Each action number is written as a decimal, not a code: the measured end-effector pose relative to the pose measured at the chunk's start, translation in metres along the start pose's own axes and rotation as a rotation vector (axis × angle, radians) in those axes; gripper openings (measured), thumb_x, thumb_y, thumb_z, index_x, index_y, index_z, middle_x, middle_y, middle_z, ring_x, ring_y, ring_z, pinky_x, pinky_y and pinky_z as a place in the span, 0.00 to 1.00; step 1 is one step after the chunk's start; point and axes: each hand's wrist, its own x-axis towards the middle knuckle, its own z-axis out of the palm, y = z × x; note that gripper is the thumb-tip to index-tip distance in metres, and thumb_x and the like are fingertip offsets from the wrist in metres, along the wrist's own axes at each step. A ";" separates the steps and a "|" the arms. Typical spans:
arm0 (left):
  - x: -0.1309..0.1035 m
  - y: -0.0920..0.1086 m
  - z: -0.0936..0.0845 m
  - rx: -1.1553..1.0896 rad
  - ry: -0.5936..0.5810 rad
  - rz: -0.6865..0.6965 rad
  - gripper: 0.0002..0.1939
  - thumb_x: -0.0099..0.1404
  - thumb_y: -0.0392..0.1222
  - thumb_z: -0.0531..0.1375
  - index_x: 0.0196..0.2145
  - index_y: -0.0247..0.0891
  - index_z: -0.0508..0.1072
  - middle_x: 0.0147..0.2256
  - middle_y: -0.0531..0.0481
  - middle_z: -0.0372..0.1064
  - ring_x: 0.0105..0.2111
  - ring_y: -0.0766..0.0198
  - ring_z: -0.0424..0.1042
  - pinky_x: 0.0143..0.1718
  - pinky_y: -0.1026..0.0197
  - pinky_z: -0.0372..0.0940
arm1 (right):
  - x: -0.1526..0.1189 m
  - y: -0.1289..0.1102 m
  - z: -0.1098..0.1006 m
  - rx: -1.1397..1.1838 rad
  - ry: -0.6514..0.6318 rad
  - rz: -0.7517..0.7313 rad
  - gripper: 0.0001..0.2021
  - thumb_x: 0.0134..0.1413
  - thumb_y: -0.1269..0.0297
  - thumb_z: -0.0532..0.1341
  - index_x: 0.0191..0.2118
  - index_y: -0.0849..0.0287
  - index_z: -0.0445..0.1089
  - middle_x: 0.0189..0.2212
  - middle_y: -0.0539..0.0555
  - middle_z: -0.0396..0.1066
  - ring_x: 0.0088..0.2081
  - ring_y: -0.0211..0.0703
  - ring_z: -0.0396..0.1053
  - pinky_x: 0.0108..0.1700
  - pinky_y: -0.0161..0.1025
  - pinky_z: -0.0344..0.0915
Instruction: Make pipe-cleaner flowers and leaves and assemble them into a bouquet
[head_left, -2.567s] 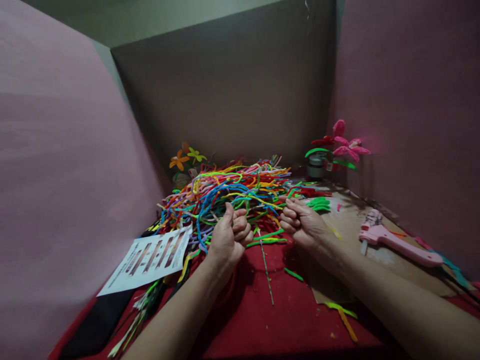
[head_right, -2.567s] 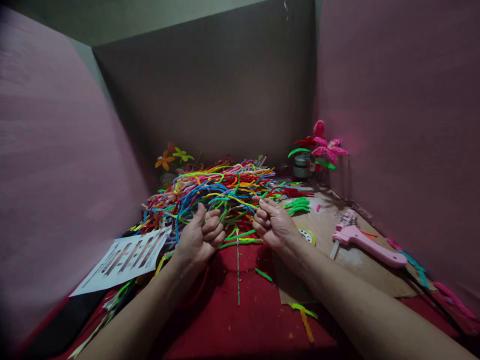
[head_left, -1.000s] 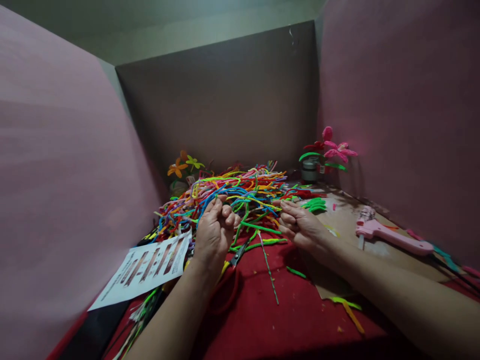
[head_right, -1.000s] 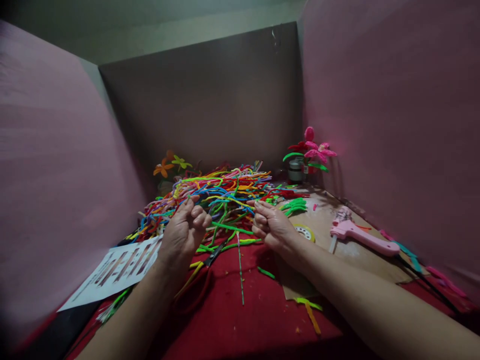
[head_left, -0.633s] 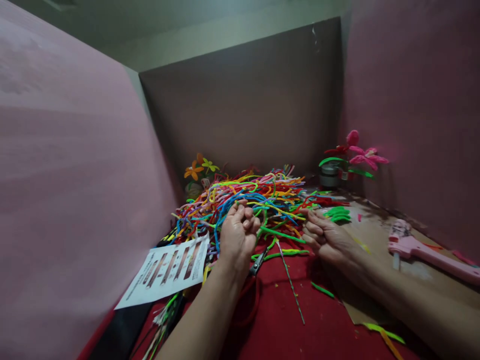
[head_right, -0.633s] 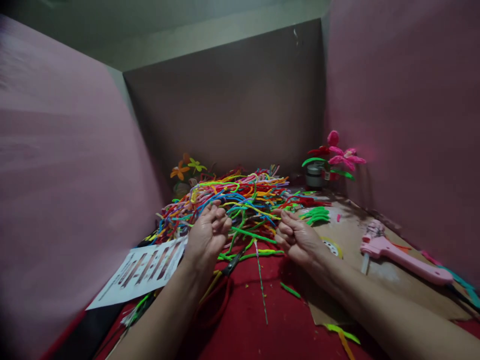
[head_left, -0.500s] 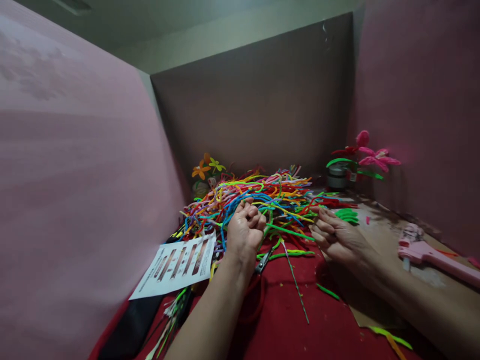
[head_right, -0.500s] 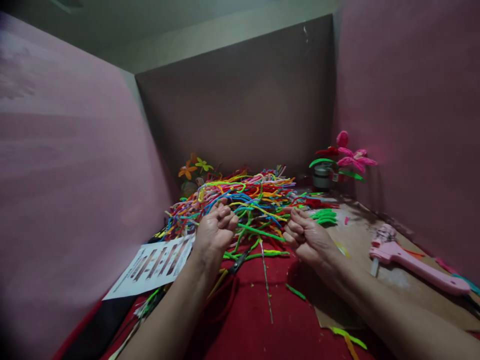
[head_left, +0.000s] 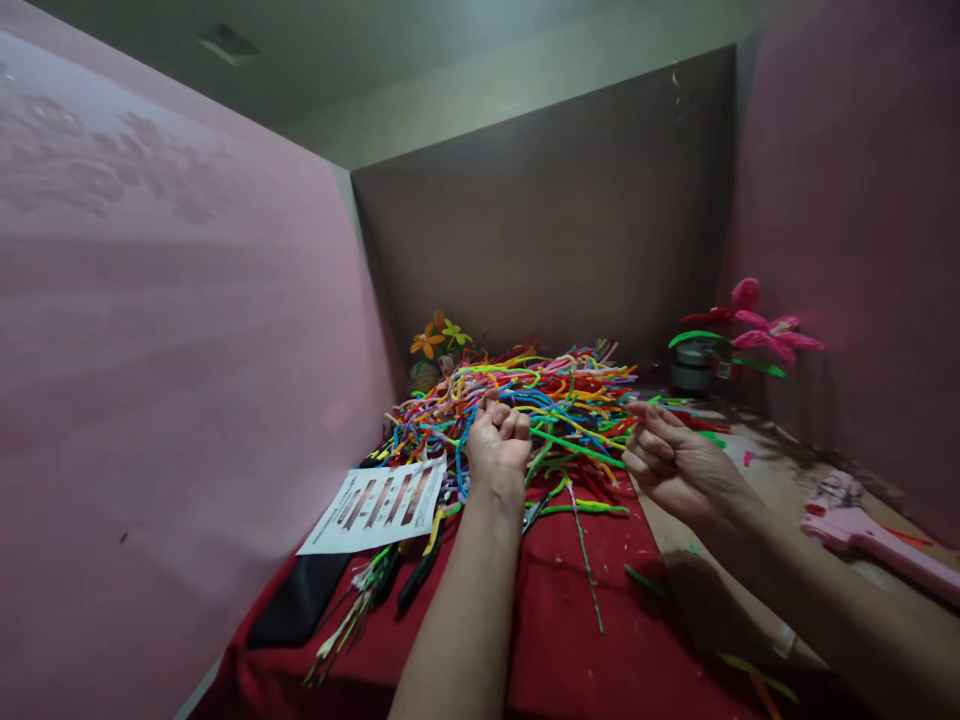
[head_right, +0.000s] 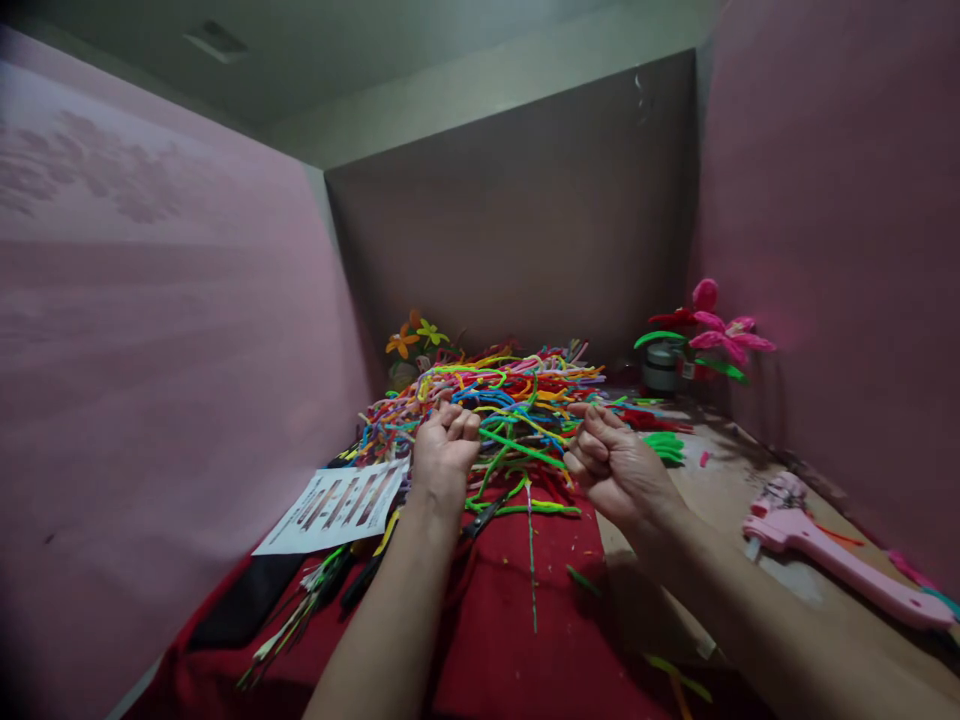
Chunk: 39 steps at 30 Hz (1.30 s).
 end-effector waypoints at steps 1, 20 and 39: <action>0.002 -0.002 0.001 -0.005 0.005 0.009 0.13 0.67 0.31 0.43 0.26 0.37 0.58 0.13 0.62 0.42 0.10 0.77 0.42 0.14 0.70 0.41 | 0.001 -0.004 0.002 0.004 0.000 -0.007 0.02 0.50 0.72 0.60 0.32 0.62 0.68 0.11 0.40 0.43 0.14 0.27 0.38 0.15 0.28 0.41; 0.032 0.064 -0.023 1.726 0.156 0.599 0.17 0.59 0.49 0.51 0.40 0.38 0.72 0.31 0.50 0.72 0.27 0.68 0.69 0.28 0.67 0.60 | 0.006 -0.015 -0.039 0.077 -0.055 0.162 0.06 0.54 0.75 0.52 0.34 0.67 0.67 0.15 0.43 0.48 0.13 0.26 0.43 0.12 0.24 0.46; 0.089 0.137 -0.077 2.357 0.209 0.331 0.14 0.52 0.47 0.54 0.28 0.39 0.77 0.27 0.45 0.73 0.30 0.58 0.70 0.27 0.63 0.56 | 0.006 0.005 -0.047 -0.050 -0.050 0.273 0.07 0.51 0.71 0.56 0.32 0.67 0.70 0.14 0.43 0.49 0.14 0.25 0.39 0.11 0.24 0.45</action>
